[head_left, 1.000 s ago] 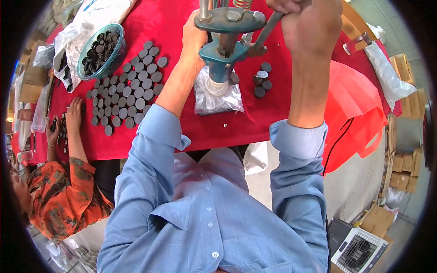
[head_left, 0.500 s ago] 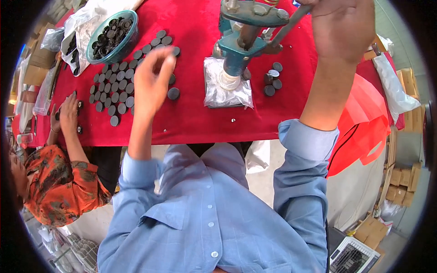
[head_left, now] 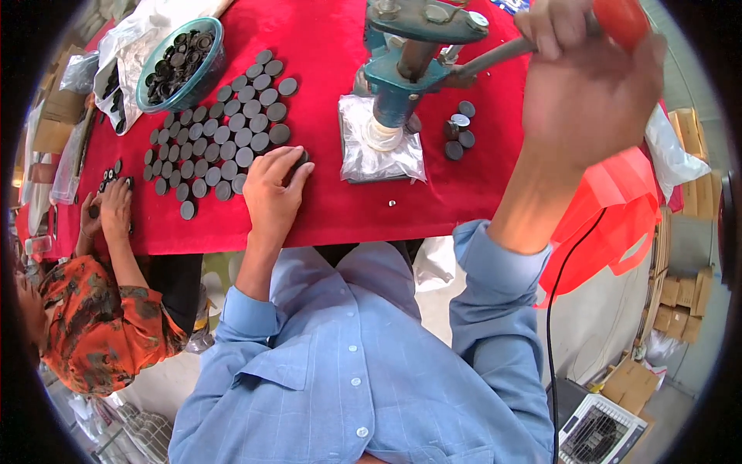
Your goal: The person processes small circular disks with a manual press tool on a workbench.
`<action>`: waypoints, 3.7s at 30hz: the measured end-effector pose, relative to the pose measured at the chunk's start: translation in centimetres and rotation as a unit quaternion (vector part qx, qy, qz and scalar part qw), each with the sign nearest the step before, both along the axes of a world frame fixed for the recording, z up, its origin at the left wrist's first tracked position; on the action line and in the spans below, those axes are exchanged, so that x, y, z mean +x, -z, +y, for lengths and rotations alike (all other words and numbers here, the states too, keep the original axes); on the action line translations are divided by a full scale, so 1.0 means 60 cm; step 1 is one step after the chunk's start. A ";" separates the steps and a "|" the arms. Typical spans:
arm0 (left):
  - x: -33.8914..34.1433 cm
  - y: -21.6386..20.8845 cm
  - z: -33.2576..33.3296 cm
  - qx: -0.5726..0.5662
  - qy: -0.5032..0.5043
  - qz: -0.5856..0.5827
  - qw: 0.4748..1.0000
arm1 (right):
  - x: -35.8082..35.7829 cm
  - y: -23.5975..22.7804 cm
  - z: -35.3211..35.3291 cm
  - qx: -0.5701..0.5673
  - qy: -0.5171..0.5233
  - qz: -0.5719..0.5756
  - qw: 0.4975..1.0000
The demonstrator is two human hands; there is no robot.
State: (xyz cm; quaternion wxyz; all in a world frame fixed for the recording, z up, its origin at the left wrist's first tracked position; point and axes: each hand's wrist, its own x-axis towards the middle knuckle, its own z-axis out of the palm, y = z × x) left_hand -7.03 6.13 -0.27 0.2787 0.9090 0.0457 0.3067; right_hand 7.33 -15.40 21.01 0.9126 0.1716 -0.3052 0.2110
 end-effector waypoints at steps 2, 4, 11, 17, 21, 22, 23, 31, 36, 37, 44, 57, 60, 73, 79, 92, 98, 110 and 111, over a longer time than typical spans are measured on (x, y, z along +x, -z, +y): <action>0.013 -0.013 -0.021 -0.073 0.008 -0.007 0.997 | -0.007 0.029 -0.058 -0.193 0.236 -0.134 0.943; 0.032 -0.031 -0.048 -0.144 0.016 -0.014 0.989 | -0.018 0.054 -0.088 -0.363 0.445 -0.251 0.780; 0.069 -0.036 -0.079 -0.198 0.096 -0.008 0.975 | -0.018 0.060 -0.090 -0.362 0.487 -0.318 0.728; 0.073 -0.049 -0.094 -0.232 0.094 -0.035 0.968 | -0.019 0.053 -0.074 -0.373 0.515 -0.295 0.713; 0.080 -0.040 -0.092 -0.218 0.103 -0.014 0.970 | -0.021 0.051 -0.072 -0.384 0.538 -0.274 0.699; 0.081 -0.036 -0.091 -0.204 0.095 -0.010 0.974 | -0.023 0.051 -0.074 -0.388 0.545 -0.267 0.693; 0.083 -0.034 -0.096 -0.204 0.099 -0.010 0.974 | -0.024 0.050 -0.076 -0.392 0.553 -0.261 0.688; 0.115 -0.016 -0.130 -0.207 0.107 -0.047 0.971 | -0.023 0.050 -0.060 -0.410 0.586 -0.219 0.663; 0.114 -0.017 -0.134 -0.216 0.104 -0.048 0.970 | -0.014 0.053 -0.069 -0.423 0.603 -0.197 0.647; 0.113 -0.017 -0.134 -0.219 0.103 -0.050 0.969 | -0.009 0.053 -0.085 -0.410 0.547 -0.260 0.682; 0.111 -0.013 -0.132 -0.193 0.106 -0.059 0.974 | -0.047 0.071 -0.105 -0.393 0.511 -0.363 0.673; 0.066 -0.025 -0.006 0.121 -0.036 -0.028 0.992 | -0.166 0.162 -0.098 -0.447 0.605 -0.246 0.612; 0.052 -0.012 0.015 0.171 -0.059 0.025 0.983 | -0.194 0.207 -0.105 -0.436 0.612 -0.214 0.625; 0.042 -0.042 -0.046 -0.089 0.039 0.013 0.995 | -0.135 0.117 -0.128 -0.443 0.583 -0.336 0.592; 0.080 -0.041 -0.109 -0.180 0.099 0.011 0.979 | -0.042 0.046 -0.110 -0.394 0.530 -0.343 0.668; 0.110 -0.020 -0.127 -0.144 0.109 -0.053 0.982 | -0.075 0.083 -0.126 -0.400 0.516 -0.408 0.639; 0.109 -0.012 -0.124 -0.160 0.105 -0.052 0.980 | -0.093 0.091 -0.131 -0.428 0.539 -0.394 0.609; 0.105 -0.017 -0.124 -0.171 0.109 -0.067 0.977 | -0.101 0.093 -0.128 -0.436 0.535 -0.388 0.611; 0.103 -0.021 -0.120 -0.161 0.117 -0.082 0.977 | -0.113 0.101 -0.126 -0.442 0.544 -0.367 0.611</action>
